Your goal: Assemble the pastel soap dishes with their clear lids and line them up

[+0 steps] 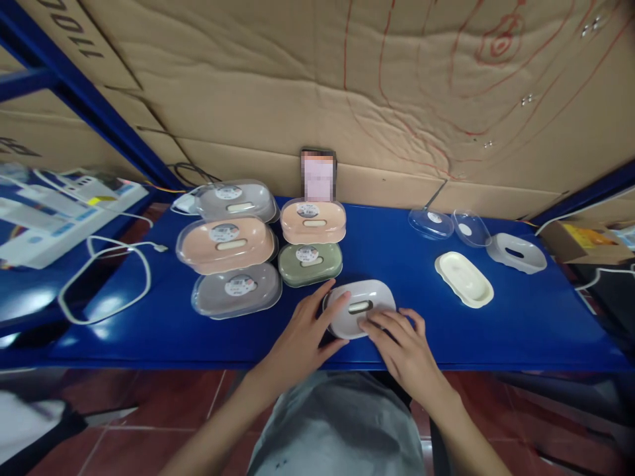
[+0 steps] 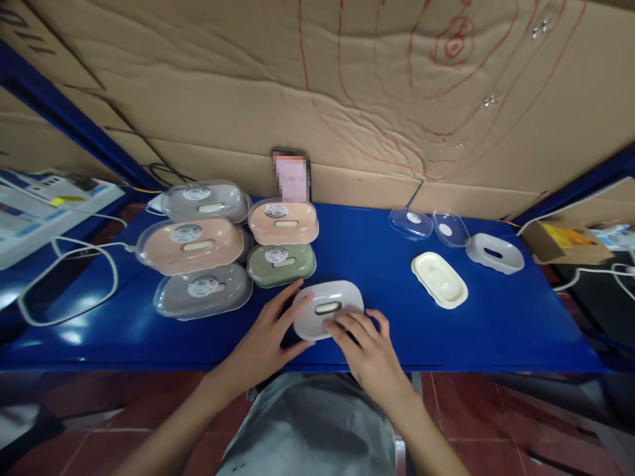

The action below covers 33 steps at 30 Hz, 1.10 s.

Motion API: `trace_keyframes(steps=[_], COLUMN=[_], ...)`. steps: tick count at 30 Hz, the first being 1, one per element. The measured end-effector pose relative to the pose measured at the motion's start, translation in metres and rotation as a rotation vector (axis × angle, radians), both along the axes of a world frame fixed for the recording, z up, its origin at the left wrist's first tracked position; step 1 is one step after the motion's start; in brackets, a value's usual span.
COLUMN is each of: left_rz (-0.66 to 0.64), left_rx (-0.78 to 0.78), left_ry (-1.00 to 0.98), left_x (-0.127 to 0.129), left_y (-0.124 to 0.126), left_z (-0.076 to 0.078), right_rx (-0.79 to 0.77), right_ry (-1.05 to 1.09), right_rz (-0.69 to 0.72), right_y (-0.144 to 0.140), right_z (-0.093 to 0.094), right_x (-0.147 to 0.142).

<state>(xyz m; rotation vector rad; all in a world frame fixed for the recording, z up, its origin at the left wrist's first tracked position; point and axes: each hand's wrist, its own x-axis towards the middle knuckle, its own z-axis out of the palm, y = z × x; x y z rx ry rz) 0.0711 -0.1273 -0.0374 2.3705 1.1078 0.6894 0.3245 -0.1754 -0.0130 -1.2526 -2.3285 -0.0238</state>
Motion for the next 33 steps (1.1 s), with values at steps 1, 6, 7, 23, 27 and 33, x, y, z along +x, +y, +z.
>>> trace_keyframes(steps=[1,6,7,23,27,33], left_rz=[0.002,0.004,0.006,-0.039,-0.082,-0.015], left_rx=[0.010,0.004,0.007,0.028,0.072,0.028], left_ry=[0.006,0.010,-0.004,0.012,0.059,-0.033], left_x=[0.000,-0.001,-0.001,-0.002,-0.001,-0.001], left_y=[0.000,0.000,0.000,-0.003,-0.003,-0.004], left_z=[-0.001,-0.002,-0.002,0.006,0.006,0.009], right_rx=[-0.014,-0.061,-0.072,-0.074,-0.075,-0.049], right_ry=[-0.007,-0.037,-0.044,-0.106,-0.014,-0.119], right_rz=[0.014,0.017,0.015,-0.031,-0.070,-0.497], right_y=[0.002,0.004,0.004,0.022,0.045,0.157], right_z=[-0.002,-0.010,-0.010,0.002,0.028,0.030], right_x=[-0.001,0.004,0.004,0.046,0.085,0.157])
